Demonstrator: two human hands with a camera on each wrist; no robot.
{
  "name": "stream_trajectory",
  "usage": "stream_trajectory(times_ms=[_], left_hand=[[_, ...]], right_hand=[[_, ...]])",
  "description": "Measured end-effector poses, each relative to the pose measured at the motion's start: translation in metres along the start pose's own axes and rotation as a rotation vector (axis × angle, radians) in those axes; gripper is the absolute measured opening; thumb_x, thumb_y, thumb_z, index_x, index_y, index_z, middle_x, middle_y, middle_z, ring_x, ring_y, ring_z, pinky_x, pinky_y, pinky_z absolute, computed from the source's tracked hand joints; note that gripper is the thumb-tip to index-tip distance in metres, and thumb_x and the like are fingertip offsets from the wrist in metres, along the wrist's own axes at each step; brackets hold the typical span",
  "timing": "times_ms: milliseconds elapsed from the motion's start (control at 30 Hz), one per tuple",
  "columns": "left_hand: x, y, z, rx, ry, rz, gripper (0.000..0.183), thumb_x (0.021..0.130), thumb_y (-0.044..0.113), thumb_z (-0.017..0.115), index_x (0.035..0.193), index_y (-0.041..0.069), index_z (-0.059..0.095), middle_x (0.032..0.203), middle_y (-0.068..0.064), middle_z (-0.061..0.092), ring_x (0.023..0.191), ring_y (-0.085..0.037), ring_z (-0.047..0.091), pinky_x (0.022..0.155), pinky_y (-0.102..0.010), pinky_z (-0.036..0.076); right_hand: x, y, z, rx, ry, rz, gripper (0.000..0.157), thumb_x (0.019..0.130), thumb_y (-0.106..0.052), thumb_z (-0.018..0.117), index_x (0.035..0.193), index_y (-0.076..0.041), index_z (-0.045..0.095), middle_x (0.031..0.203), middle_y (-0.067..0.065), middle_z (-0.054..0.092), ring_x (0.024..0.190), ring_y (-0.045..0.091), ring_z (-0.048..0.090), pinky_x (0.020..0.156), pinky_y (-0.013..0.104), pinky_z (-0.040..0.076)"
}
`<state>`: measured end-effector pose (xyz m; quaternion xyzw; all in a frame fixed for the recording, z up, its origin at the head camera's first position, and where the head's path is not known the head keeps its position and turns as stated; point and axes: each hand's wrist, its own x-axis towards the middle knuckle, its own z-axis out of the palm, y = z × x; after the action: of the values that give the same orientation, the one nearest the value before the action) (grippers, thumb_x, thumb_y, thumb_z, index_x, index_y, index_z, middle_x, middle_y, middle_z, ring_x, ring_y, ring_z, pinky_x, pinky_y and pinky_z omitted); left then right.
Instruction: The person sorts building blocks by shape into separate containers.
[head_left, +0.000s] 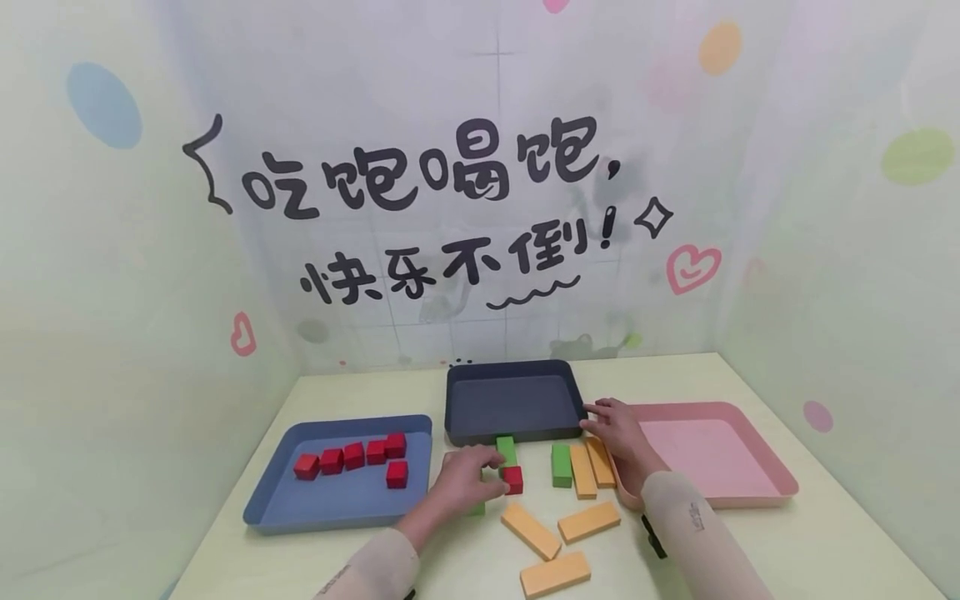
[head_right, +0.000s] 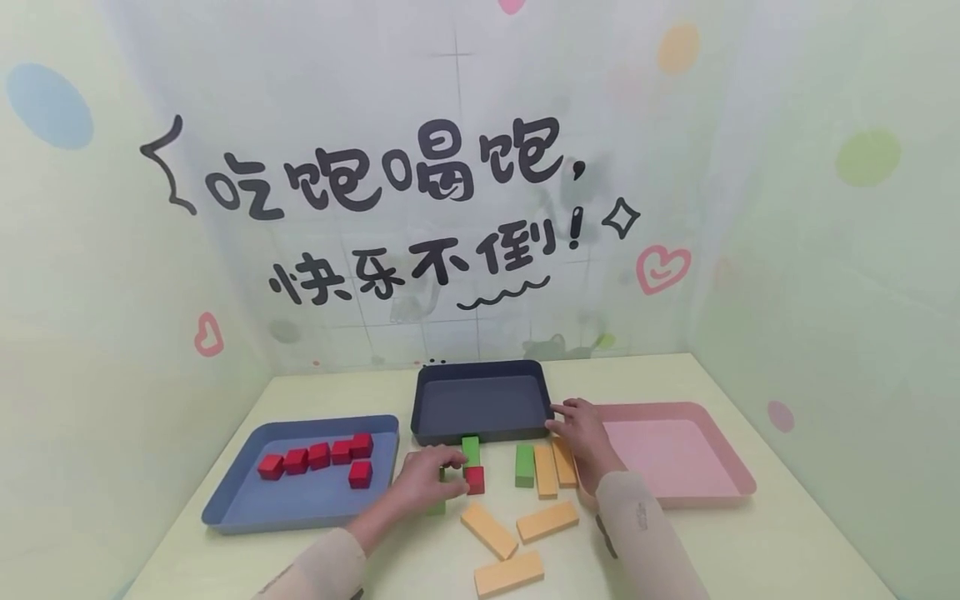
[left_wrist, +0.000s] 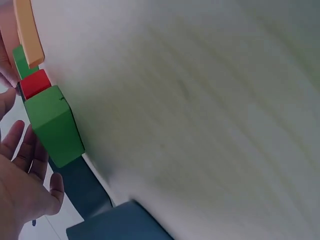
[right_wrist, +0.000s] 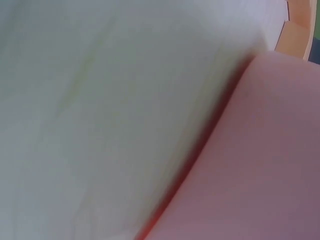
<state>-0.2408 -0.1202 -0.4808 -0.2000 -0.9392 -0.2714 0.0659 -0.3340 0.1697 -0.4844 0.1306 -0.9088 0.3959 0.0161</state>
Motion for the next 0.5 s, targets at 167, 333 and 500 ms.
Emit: stream_trajectory(times_ms=[167,333,500], left_hand=[[0.002,0.004,0.007,0.084,-0.009,0.017,0.032,0.072,0.032,0.074,0.101,0.019,0.068,0.089,0.009,0.062,0.086,-0.011,0.056,0.075,-0.039,0.032],[0.004,0.009,0.009,0.119,-0.043,0.002,0.032,0.071,0.034,0.074,0.100,0.020,0.068,0.085,0.011,0.059,0.084,-0.009,0.053,0.072,-0.035,0.032],[0.005,0.015,0.009,0.104,-0.067,-0.019,0.030,0.072,0.033,0.074,0.097,0.019,0.068,0.085,0.012,0.058,0.085,-0.009,0.052,0.073,-0.033,0.033]], right_hand=[[0.000,0.002,0.001,-0.011,-0.001,-0.006,0.045,0.088,-0.025,0.059,0.125,0.000,0.053,0.133,0.026,0.036,0.123,0.045,0.027,0.098,0.056,0.021],[-0.001,0.001,0.000,0.002,-0.004,-0.010,0.045,0.088,-0.024,0.059,0.125,0.001,0.052,0.133,0.026,0.035,0.123,0.045,0.027,0.098,0.056,0.022],[-0.002,0.001,0.000,0.001,0.002,-0.017,0.044,0.088,-0.023,0.059,0.124,0.001,0.053,0.132,0.027,0.036,0.123,0.045,0.028,0.098,0.057,0.022]])
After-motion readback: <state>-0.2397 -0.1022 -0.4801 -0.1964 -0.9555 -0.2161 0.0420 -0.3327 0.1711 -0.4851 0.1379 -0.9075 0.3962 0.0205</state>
